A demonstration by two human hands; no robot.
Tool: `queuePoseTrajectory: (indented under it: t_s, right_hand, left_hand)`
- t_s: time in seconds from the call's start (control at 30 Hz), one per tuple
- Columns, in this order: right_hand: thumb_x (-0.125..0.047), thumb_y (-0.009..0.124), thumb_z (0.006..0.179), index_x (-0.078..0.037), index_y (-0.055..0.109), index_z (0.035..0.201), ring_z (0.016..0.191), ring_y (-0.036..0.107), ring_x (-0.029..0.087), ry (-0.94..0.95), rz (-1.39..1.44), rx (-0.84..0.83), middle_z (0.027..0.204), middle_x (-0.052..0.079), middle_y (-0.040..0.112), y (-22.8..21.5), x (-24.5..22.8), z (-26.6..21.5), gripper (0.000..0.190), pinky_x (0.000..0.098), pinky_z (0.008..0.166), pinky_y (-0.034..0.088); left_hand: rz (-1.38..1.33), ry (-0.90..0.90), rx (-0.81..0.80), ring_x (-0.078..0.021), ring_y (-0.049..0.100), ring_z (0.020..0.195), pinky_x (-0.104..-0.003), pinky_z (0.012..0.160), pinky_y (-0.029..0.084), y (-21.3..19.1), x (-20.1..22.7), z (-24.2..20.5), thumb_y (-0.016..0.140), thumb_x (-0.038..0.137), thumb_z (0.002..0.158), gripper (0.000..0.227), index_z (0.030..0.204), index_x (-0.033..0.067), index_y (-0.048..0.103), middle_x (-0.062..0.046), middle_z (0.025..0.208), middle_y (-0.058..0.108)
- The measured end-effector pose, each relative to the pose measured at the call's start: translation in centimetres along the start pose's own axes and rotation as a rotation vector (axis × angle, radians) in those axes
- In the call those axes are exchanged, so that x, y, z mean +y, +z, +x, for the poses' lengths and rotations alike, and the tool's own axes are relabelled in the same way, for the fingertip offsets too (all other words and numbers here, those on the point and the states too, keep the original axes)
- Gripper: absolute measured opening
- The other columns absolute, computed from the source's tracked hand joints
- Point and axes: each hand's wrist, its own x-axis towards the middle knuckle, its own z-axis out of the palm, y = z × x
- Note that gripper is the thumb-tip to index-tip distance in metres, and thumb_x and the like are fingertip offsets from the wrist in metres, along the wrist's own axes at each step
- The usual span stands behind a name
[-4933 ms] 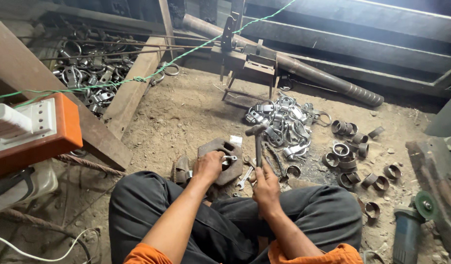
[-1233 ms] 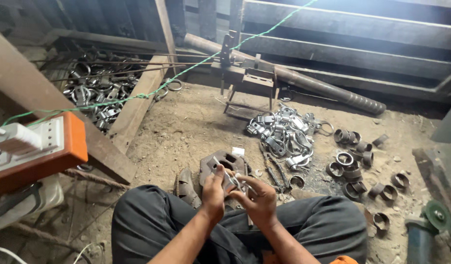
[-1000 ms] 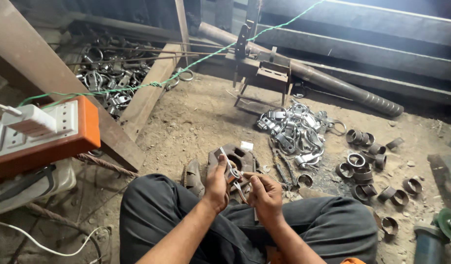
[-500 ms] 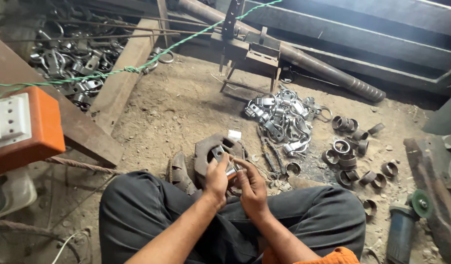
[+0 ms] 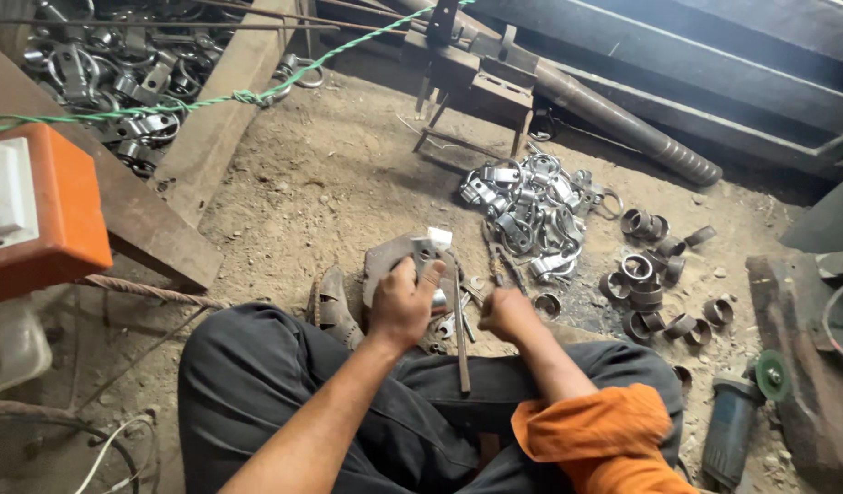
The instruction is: The person sits on the floor and uses a wrench to tighten a bolt on a metal shackle. They repeatedly adjust the shackle and wrench, then place the finished piece aside and pick up another shackle to repeat the process.
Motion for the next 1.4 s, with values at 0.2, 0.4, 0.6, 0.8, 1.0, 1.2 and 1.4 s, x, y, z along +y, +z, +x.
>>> queuePoseTrajectory:
  t_s: [0.2, 0.4, 0.6, 0.8, 1.0, 1.2, 1.4]
  right_hand:
    - [-0.028, 0.087, 0.072, -0.008, 0.078, 0.084, 0.081, 0.073, 0.034, -0.068, -0.026, 0.109, 0.084, 0.016, 0.075, 4.2, 2.0, 4.1, 0.025, 0.0417, 0.078, 0.058]
    - [-0.025, 0.082, 0.075, -0.011, 0.078, 0.085, 0.087, 0.072, 0.037, -0.165, -0.026, 0.153, 0.091, 0.017, 0.074, 6.3, 2.6, 5.2, 0.017, 0.0447, 0.078, 0.058]
    - [-0.025, 0.074, 0.079, -0.017, 0.074, 0.099, 0.092, 0.076, 0.032, -0.059, 0.415, 0.126, 0.097, 0.015, 0.077, 5.8, 1.8, 5.1, 0.021, 0.0419, 0.079, 0.058]
    - [-0.03, 0.077, 0.077, -0.012, 0.077, 0.095, 0.091, 0.073, 0.034, -0.09, 0.163, 0.156, 0.095, 0.017, 0.076, 4.8, 1.3, 5.1, 0.026, 0.0411, 0.081, 0.058]
    - [-0.034, 0.08, 0.076, -0.003, 0.079, 0.086, 0.077, 0.076, 0.03, 0.068, 0.235, 0.36, 0.082, 0.019, 0.076, -0.8, -0.6, 1.1, 0.033, 0.0396, 0.076, 0.059]
    - [-0.032, 0.058, 0.097, -0.003, 0.064, 0.106, 0.077, 0.076, 0.025, -0.187, 0.978, 0.421, 0.087, 0.014, 0.077, -3.4, -3.0, -4.7, 0.031, 0.0397, 0.069, 0.064]
    - [-0.031, 0.036, 0.106, -0.008, 0.049, 0.116, 0.087, 0.075, 0.021, -0.267, 1.588, 0.414, 0.097, 0.013, 0.075, -1.0, -7.1, -11.1, 0.028, 0.0342, 0.077, 0.065]
  left_hand:
    - [0.067, 0.413, 0.026, -0.0256, 0.075, 0.073, -0.036, 0.059, 0.057, -0.3, 0.2, -0.7, 0.049, 0.055, 0.103, 0.051, 0.104, 0.0085, 0.069, -0.009, 0.078, 0.072]
    - [-0.1, 0.362, -0.144, -0.0269, 0.078, 0.074, -0.035, 0.058, 0.064, -0.1, 1.4, -0.9, 0.051, 0.053, 0.099, 0.052, 0.112, 0.0042, 0.065, -0.013, 0.084, 0.073]
    - [-0.027, 0.408, -0.316, -0.0272, 0.078, 0.078, -0.037, 0.064, 0.064, -0.7, 2.8, -2.3, 0.05, 0.048, 0.1, 0.048, 0.116, 0.0061, 0.066, -0.014, 0.089, 0.074]
    - [0.038, 0.662, -0.157, -0.0386, 0.07, 0.088, -0.046, 0.072, 0.055, -0.5, 2.1, -2.3, 0.049, 0.046, 0.106, 0.045, 0.109, 0.0053, 0.068, -0.019, 0.091, 0.072]
    - [-0.252, 0.578, -0.093, -0.0235, 0.066, 0.074, -0.038, 0.068, 0.053, 0.1, -0.3, -1.0, 0.047, 0.049, 0.111, 0.052, 0.098, 0.0042, 0.069, -0.009, 0.081, 0.065]
    - [-0.852, 0.137, -0.428, -0.0102, 0.052, 0.056, -0.025, 0.051, 0.046, -0.3, 0.0, -2.3, 0.044, 0.048, 0.107, 0.044, 0.102, 0.0078, 0.06, -0.002, 0.071, 0.055]
    - [-1.249, 0.072, -0.641, -0.0137, 0.056, 0.057, -0.025, 0.045, 0.044, -0.6, 0.5, -3.5, 0.049, 0.046, 0.106, 0.037, 0.097, 0.0107, 0.055, -0.005, 0.076, 0.059]
